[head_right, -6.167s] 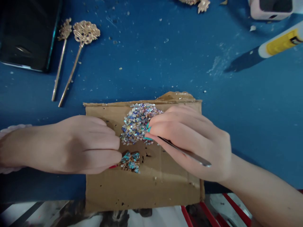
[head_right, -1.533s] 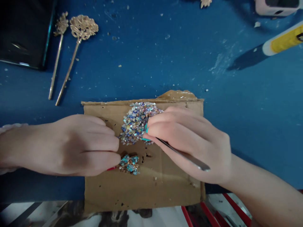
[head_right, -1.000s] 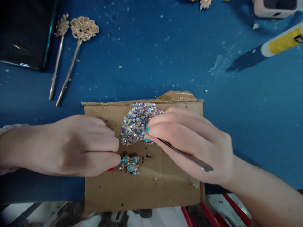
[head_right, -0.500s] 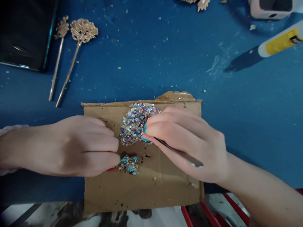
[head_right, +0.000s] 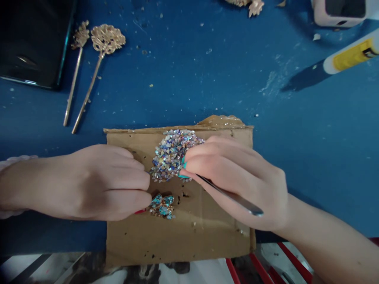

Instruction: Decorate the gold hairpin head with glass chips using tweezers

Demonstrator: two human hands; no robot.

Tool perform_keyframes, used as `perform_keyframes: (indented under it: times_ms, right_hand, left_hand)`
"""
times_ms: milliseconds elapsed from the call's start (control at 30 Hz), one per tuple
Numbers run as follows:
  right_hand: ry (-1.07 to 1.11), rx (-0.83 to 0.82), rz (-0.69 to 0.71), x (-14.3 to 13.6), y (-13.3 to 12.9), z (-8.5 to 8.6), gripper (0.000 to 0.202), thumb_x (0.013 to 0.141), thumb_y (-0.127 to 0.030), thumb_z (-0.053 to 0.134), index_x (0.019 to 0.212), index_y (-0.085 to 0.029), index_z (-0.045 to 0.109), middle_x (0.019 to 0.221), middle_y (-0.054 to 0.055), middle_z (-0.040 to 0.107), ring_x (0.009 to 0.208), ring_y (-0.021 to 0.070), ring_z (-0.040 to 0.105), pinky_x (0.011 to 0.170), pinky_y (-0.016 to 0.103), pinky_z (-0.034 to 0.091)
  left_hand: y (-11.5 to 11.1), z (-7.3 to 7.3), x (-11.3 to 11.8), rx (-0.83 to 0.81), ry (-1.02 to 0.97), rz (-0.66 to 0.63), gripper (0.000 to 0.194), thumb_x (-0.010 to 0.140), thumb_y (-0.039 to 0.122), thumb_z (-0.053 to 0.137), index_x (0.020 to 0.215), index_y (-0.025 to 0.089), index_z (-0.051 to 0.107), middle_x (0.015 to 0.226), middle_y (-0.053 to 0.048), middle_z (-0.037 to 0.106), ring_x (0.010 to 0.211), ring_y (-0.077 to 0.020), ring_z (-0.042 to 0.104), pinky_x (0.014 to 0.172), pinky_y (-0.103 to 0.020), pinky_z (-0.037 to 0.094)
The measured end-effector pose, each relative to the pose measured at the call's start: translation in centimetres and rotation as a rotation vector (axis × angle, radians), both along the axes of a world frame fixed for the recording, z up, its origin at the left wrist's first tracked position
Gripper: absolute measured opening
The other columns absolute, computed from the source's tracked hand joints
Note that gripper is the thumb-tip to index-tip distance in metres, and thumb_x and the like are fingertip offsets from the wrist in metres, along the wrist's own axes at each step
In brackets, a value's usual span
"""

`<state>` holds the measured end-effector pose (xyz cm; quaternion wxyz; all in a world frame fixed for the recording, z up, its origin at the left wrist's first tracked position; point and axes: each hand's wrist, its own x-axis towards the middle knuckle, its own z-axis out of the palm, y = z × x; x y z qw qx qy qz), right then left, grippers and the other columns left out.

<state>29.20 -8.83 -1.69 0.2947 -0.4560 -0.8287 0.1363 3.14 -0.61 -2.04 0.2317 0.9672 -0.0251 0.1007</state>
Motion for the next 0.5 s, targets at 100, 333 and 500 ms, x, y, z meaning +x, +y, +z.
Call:
perform_keyframes:
  times_ms: [100,333,500]
  right_hand:
    - [0.009,-0.048,-0.008,0.18,-0.12,0.04,0.003,0.099,-0.029,0.058,0.1,-0.03,0.061,0.102,-0.006,0.075,0.081,0.0125,0.073,0.094,0.03,0.063]
    - [-0.022,0.001,-0.03,-0.05,-0.06,0.21,0.003,0.099,-0.032,0.059,0.098,-0.029,0.061,0.099,-0.007,0.075,0.08,0.0128,0.073,0.09,0.03,0.063]
    - [-0.017,0.043,-0.048,-0.46,0.22,-0.11,0.006,0.099,-0.031,0.061,0.094,-0.028,0.061,0.096,-0.009,0.075,0.081,0.0093,0.072,0.096,0.023,0.06]
  left_hand:
    - [-0.04,0.05,0.03,-0.002,-0.003,-0.002,0.023,0.098,0.02,0.047,0.076,0.023,0.051,0.065,0.006,0.045,0.055,-0.0137,0.038,0.053,-0.032,0.03]
    - [-0.03,0.0,0.05,-0.005,-0.005,-0.002,0.028,0.101,0.018,0.041,0.076,0.023,0.052,0.066,0.005,0.045,0.056,-0.0143,0.038,0.053,-0.033,0.03]
    - [0.09,-0.13,0.04,0.002,0.008,-0.018,0.026,0.101,0.019,0.043,0.077,0.022,0.052,0.066,0.005,0.043,0.057,-0.015,0.036,0.054,-0.033,0.029]
